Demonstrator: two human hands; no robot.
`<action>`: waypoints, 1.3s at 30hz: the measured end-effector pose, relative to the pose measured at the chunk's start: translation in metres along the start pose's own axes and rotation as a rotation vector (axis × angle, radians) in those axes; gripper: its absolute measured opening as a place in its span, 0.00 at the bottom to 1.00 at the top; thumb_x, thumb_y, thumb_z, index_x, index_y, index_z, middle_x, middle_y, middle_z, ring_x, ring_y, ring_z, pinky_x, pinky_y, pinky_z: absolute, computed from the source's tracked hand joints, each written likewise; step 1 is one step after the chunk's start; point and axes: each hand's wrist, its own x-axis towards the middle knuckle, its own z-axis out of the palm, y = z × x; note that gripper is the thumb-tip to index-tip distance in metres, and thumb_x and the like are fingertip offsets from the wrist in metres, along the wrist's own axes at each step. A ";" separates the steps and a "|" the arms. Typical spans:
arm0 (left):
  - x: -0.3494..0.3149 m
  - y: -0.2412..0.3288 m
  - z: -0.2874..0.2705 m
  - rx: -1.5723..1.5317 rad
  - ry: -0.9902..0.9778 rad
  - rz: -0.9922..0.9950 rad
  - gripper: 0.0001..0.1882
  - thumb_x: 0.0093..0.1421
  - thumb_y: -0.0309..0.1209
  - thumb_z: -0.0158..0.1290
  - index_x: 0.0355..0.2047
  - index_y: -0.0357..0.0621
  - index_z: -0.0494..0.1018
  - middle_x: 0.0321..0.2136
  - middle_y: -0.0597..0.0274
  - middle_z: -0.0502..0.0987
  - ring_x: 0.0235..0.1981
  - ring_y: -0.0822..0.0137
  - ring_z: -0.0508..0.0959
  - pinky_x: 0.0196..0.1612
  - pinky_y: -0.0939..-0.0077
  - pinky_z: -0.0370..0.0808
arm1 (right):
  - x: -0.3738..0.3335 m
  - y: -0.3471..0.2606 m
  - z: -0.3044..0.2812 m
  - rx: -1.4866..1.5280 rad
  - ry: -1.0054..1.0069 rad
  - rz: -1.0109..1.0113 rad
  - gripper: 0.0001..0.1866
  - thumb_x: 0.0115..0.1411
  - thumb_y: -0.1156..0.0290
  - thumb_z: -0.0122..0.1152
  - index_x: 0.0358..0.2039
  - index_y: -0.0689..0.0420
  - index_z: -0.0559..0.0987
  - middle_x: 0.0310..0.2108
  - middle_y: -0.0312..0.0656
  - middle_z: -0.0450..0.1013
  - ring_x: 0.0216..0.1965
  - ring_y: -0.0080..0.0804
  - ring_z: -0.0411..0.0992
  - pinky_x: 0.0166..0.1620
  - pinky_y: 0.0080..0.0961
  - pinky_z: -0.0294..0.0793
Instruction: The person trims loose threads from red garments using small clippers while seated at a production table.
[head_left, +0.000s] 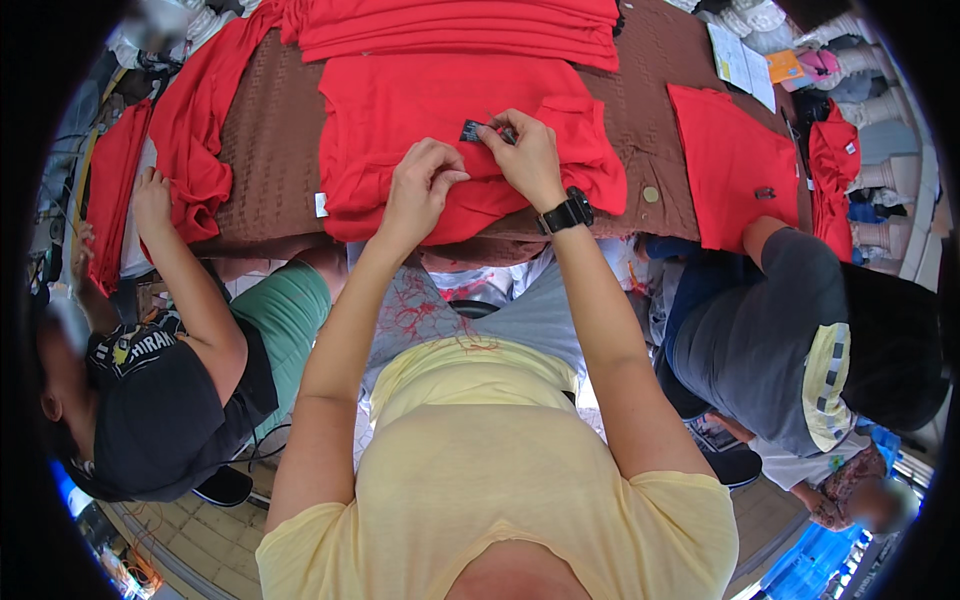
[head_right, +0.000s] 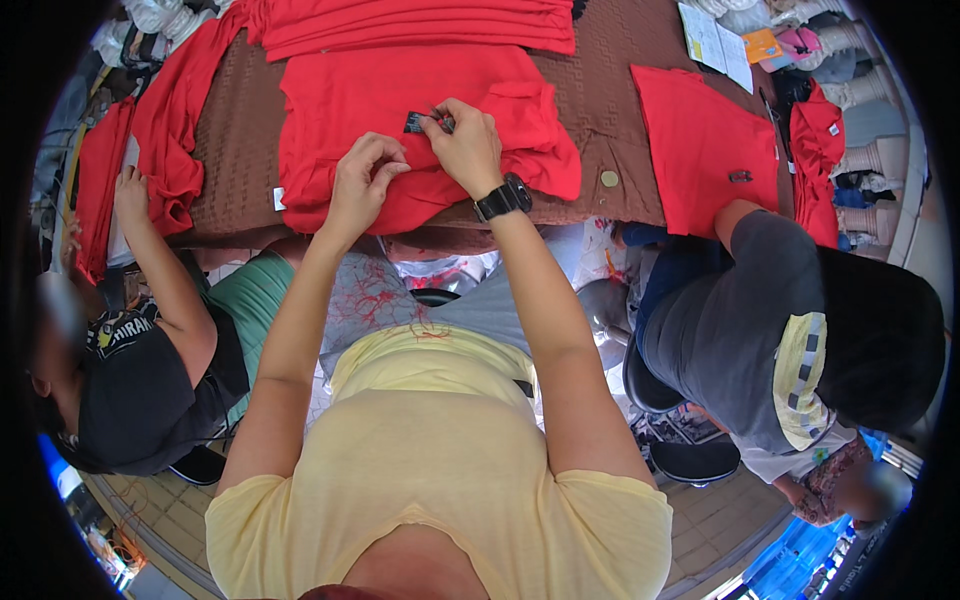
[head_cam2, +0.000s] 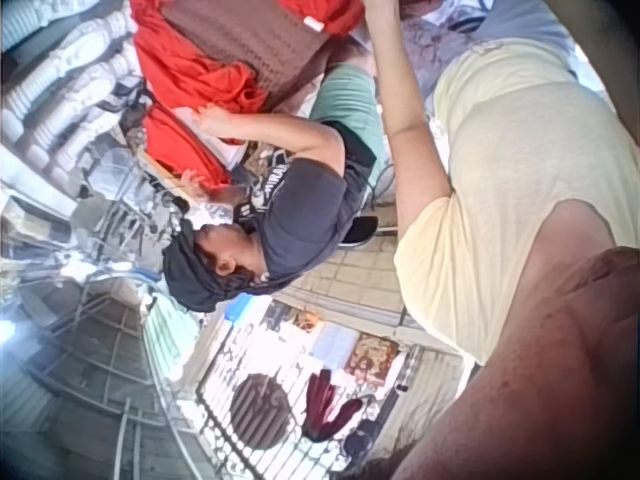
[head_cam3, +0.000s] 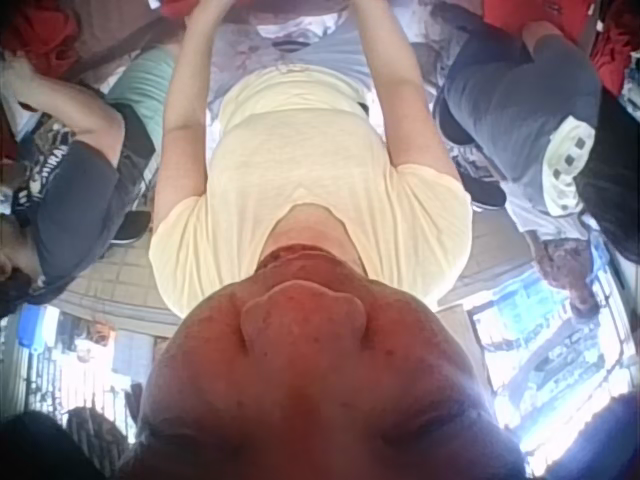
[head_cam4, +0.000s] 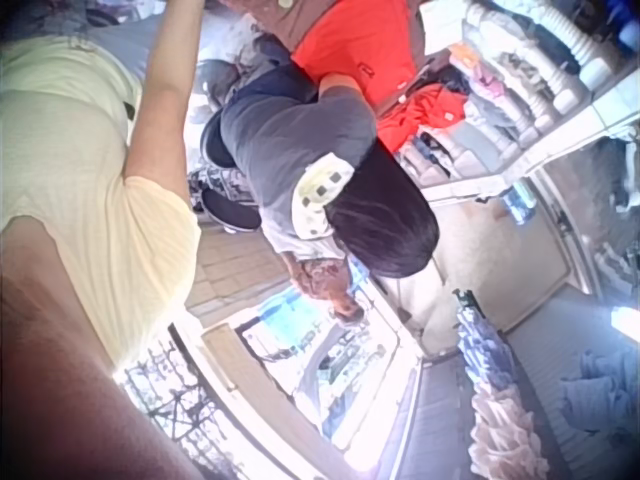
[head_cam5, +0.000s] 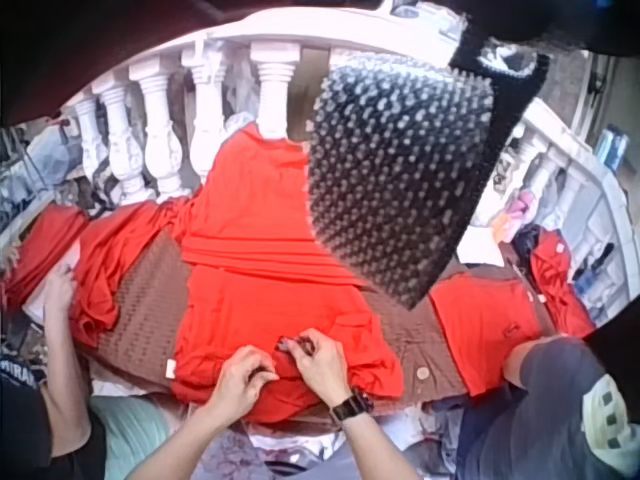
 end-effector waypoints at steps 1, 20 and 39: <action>0.002 0.001 0.004 -0.037 0.003 0.036 0.02 0.60 0.18 0.56 0.32 0.36 0.73 0.37 0.57 0.77 0.33 0.72 0.76 0.39 0.76 0.74 | 0.004 0.001 0.003 0.097 -0.030 0.043 0.11 0.60 0.68 0.66 0.36 0.63 0.82 0.19 0.40 0.75 0.24 0.27 0.74 0.30 0.26 0.71; 0.076 0.000 0.017 -0.419 -0.077 -0.384 0.04 0.69 0.26 0.50 0.40 0.39 0.69 0.38 0.55 0.79 0.38 0.70 0.80 0.43 0.75 0.81 | -0.032 0.019 -0.002 0.194 0.101 0.172 0.12 0.65 0.63 0.59 0.41 0.59 0.77 0.34 0.45 0.76 0.34 0.39 0.76 0.37 0.34 0.74; 0.094 -0.002 0.021 -0.584 -0.075 -0.496 0.05 0.66 0.25 0.55 0.39 0.35 0.72 0.33 0.60 0.75 0.32 0.70 0.81 0.35 0.78 0.83 | -0.031 -0.003 0.012 -0.129 0.155 0.022 0.09 0.61 0.62 0.61 0.36 0.54 0.80 0.34 0.41 0.77 0.37 0.46 0.77 0.36 0.41 0.73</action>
